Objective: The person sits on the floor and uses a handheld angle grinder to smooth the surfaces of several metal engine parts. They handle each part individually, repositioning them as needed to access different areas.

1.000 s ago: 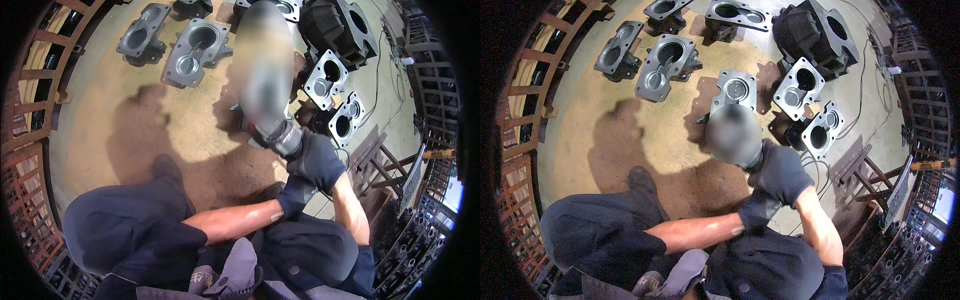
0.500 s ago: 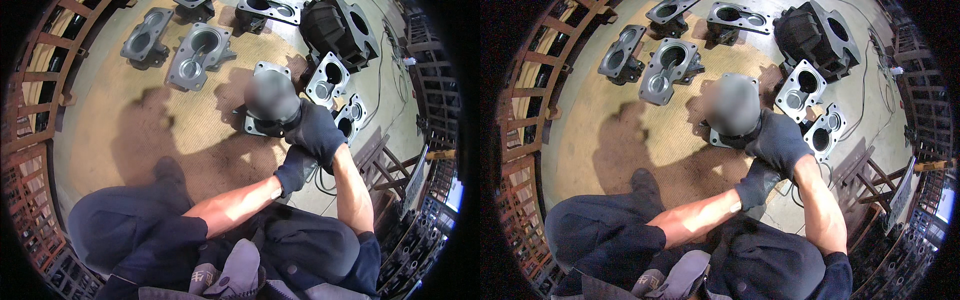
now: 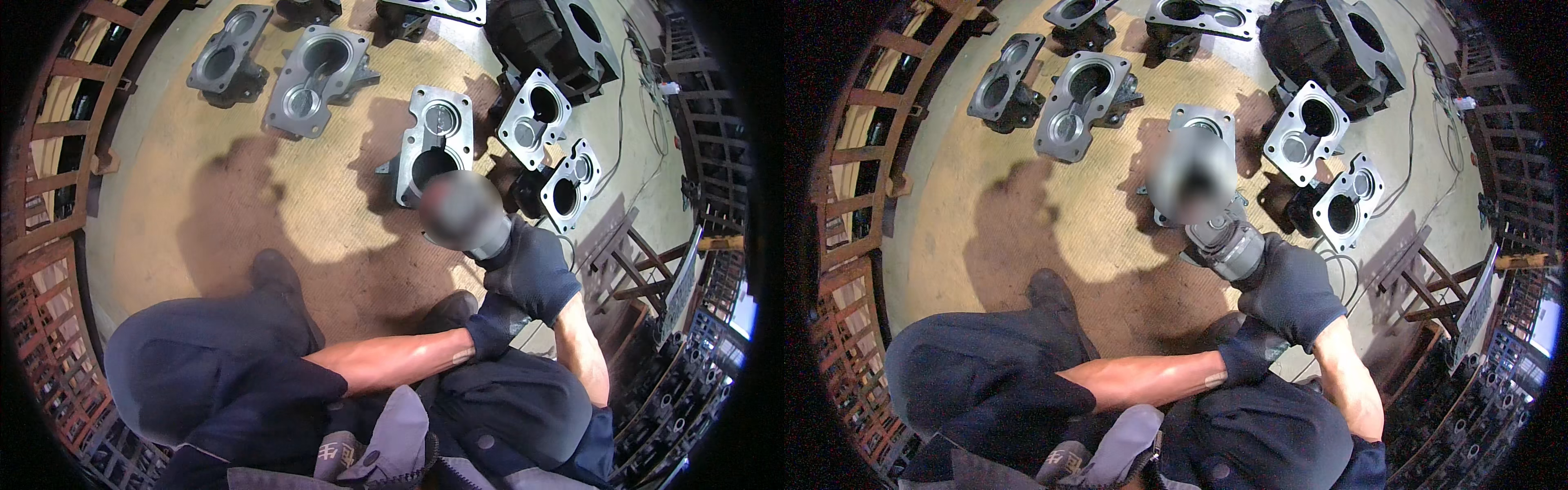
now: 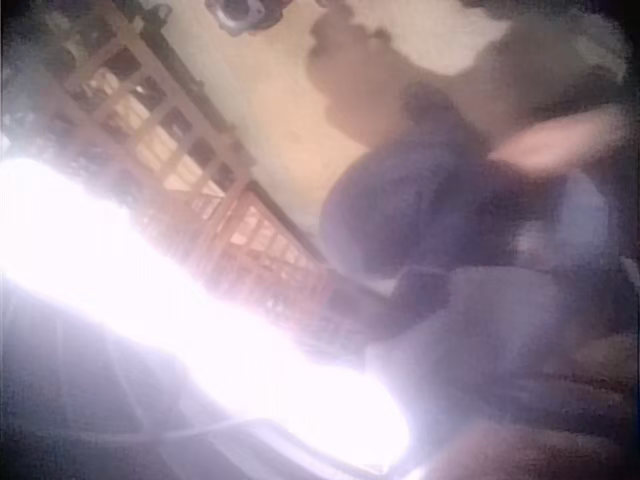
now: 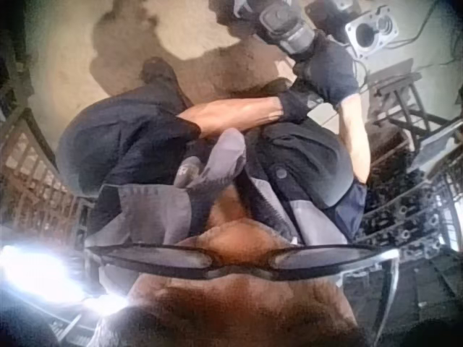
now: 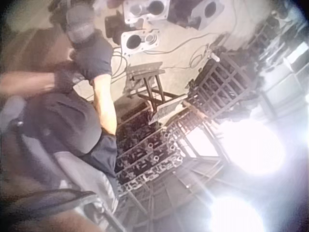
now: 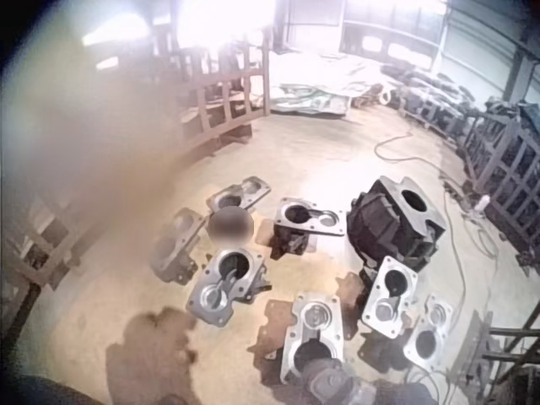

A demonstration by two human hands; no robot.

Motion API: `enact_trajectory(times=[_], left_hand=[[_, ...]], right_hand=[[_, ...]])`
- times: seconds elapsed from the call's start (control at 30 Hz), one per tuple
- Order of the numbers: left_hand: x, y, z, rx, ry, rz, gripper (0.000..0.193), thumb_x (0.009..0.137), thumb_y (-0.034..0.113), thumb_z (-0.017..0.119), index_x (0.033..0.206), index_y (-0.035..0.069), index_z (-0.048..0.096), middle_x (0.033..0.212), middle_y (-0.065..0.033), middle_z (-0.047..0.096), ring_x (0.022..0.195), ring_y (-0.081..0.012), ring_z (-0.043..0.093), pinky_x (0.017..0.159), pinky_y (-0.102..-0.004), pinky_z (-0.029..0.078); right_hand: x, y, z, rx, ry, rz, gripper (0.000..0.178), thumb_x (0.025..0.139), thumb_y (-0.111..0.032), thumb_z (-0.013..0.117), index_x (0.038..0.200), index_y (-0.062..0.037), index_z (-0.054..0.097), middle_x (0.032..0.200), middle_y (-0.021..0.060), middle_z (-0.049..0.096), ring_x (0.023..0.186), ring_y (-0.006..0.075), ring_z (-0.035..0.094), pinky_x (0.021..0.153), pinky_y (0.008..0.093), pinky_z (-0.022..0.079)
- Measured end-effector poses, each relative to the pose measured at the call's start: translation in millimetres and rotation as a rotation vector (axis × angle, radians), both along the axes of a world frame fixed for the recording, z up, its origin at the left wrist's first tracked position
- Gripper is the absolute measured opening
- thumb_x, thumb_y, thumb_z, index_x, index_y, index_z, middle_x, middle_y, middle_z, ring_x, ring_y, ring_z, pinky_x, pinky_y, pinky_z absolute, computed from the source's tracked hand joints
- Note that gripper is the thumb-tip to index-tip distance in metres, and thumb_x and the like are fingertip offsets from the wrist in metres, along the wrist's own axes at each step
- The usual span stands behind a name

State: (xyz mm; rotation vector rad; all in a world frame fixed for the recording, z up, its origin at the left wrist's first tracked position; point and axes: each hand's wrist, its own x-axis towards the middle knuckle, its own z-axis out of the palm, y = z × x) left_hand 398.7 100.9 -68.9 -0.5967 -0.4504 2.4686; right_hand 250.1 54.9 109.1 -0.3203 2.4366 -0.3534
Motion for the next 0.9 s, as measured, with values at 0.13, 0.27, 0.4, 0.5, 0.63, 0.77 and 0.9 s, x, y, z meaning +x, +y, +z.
enact_trajectory(times=[0.13,0.27,0.4,0.5,0.63,0.77,0.9], left_hand=[[-0.2,-16.5,3.2,-0.083,0.067,-0.068,0.034,0.106,0.01,0.043,0.139,0.004,0.043,0.125,-0.0057,0.054,0.121,-0.011,0.051,0.106,-0.0259,0.043],[-8.5,-37.9,-7.2,-0.121,0.081,-0.067,0.035,0.106,0.011,0.043,0.14,0.004,0.042,0.127,-0.0059,0.053,0.123,-0.0113,0.05,0.107,-0.0261,0.043],[-14.0,-32.0,-2.1,-0.116,0.095,-0.066,0.036,0.107,0.011,0.042,0.141,0.004,0.041,0.129,-0.0061,0.052,0.124,-0.0116,0.049,0.108,-0.0264,0.042],[-6.2,-19.8,5.2,-0.095,0.083,-0.066,0.036,0.107,0.012,0.042,0.142,0.004,0.04,0.13,-0.0062,0.051,0.125,-0.0118,0.049,0.108,-0.0266,0.041],[-2.1,-24.2,4.0,-0.079,0.083,-0.091,0.037,0.107,0.013,0.041,0.143,0.005,0.039,0.132,-0.0064,0.05,0.127,-0.0121,0.048,0.109,-0.0268,0.04],[-9.7,-41.8,-5.6,-0.105,0.087,-0.08,0.038,0.107,0.014,0.041,0.145,0.005,0.037,0.134,-0.0066,0.049,0.128,-0.0124,0.047,0.11,-0.0271,0.039],[-15.3,-32.2,0.5,-0.068,0.099,-0.074,0.039,0.108,0.014,0.04,0.146,0.005,0.036,0.136,-0.0068,0.048,0.13,-0.0127,0.046,0.111,-0.0273,0.039]], right_hand=[[-2.7,-2.6,2.1,0.013,-0.002,0.015,0.05,0.06,-0.026,0.079,0.102,-0.0032,0.064,0.086,0.0222,0.072,0.085,0.0408,0.071,0.079,0.0457,0.058],[-12.6,-18.0,-8.0,-0.039,-0.018,0.113,0.05,0.061,-0.026,0.079,0.103,-0.0026,0.064,0.086,0.0225,0.072,0.084,0.0409,0.071,0.078,0.046,0.058],[-18.0,-19.0,-0.1,0.013,0.001,0.083,0.05,0.061,-0.026,0.079,0.103,-0.0018,0.064,0.087,0.0232,0.072,0.085,0.0415,0.071,0.079,0.0453,0.058],[-11.8,-10.9,6.2,0.019,-0.008,0.03,0.05,0.061,-0.025,0.079,0.103,-0.0027,0.065,0.088,0.0229,0.072,0.086,0.042,0.071,0.08,0.0458,0.058],[-6.7,-11.4,6.0,0.025,-0.019,0.016,0.049,0.062,-0.024,0.079,0.104,-0.0034,0.064,0.088,0.0225,0.072,0.086,0.0414,0.071,0.079,0.0461,0.058],[-14.2,-25.8,-5.2,-0.02,-0.006,0.086,0.048,0.059,-0.022,0.079,0.1,-0.002,0.064,0.083,0.0239,0.07,0.083,0.0423,0.07,0.076,0.0456,0.057],[-15.2,-20.7,2.0,0.011,0.025,0.055,0.048,0.058,-0.022,0.08,0.1,-0.0024,0.064,0.083,0.0239,0.07,0.084,0.0429,0.07,0.076,0.0451,0.056]])
